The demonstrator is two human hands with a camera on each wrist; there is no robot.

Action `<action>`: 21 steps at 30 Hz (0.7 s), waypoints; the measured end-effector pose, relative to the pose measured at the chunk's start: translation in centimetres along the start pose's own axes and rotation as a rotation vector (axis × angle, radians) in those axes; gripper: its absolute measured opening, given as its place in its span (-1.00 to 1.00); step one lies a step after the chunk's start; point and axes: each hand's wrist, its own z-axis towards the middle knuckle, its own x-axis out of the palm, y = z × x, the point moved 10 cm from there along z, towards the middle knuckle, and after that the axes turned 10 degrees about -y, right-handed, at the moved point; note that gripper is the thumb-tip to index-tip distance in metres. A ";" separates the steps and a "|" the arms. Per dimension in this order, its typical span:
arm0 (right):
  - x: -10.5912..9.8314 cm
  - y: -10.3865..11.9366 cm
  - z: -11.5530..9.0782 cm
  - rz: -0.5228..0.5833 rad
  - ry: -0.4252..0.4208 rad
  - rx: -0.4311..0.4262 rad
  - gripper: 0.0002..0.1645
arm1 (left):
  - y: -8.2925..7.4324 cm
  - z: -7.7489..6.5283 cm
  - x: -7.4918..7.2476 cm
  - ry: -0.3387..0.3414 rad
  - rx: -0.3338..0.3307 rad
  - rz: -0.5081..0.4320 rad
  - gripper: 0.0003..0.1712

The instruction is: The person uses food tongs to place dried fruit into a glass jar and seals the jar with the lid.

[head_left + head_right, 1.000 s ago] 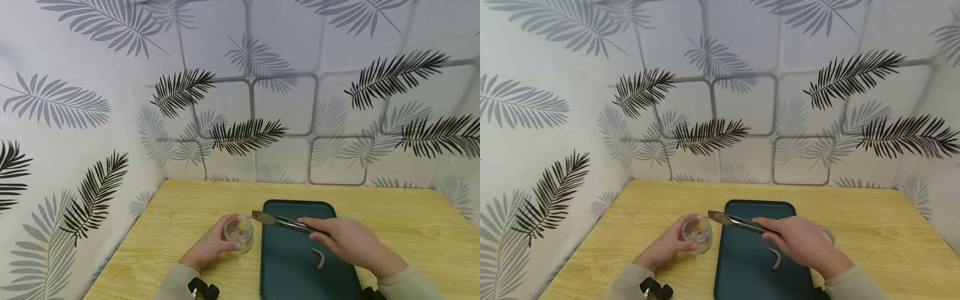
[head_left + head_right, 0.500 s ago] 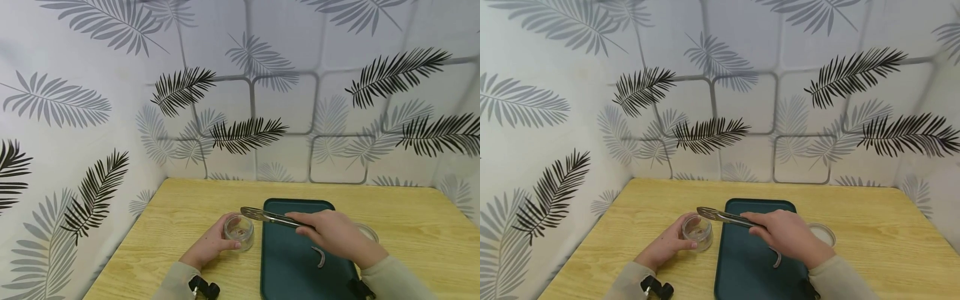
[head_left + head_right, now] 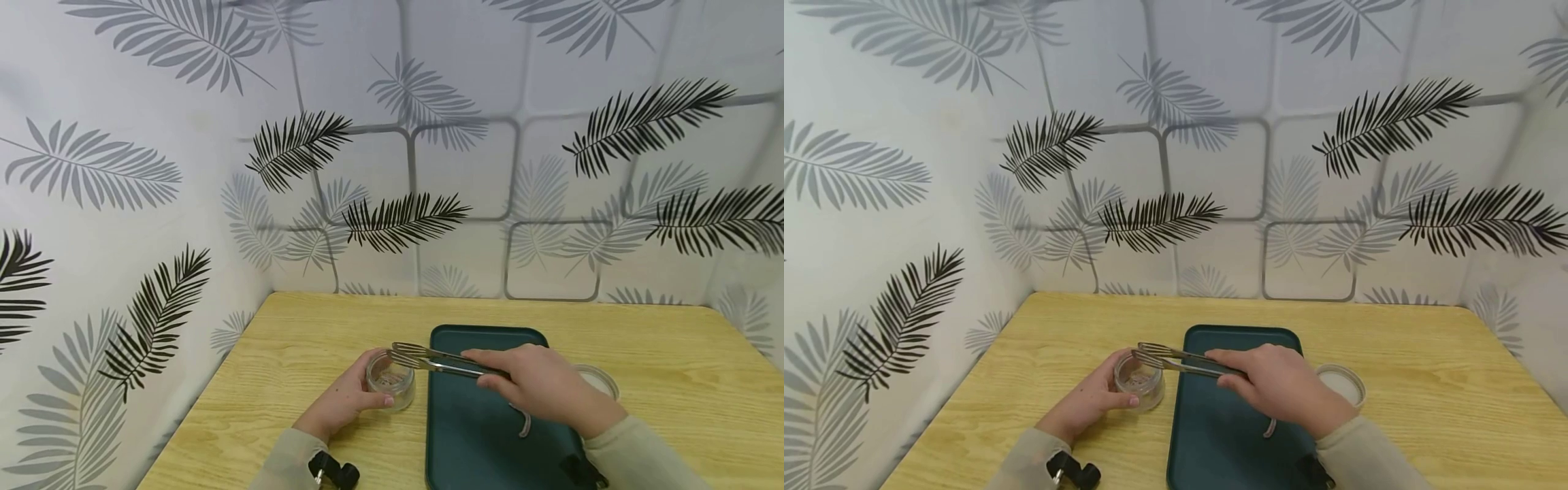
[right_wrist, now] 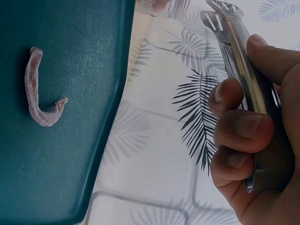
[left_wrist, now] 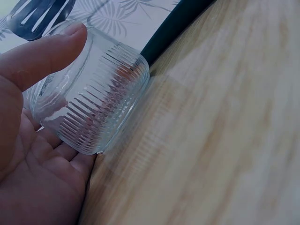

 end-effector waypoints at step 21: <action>-0.4 -2.5 -2.7 0.031 0.066 0.072 -0.33 | 0.1 0.0 0.1 0.015 -0.002 -0.003 0.00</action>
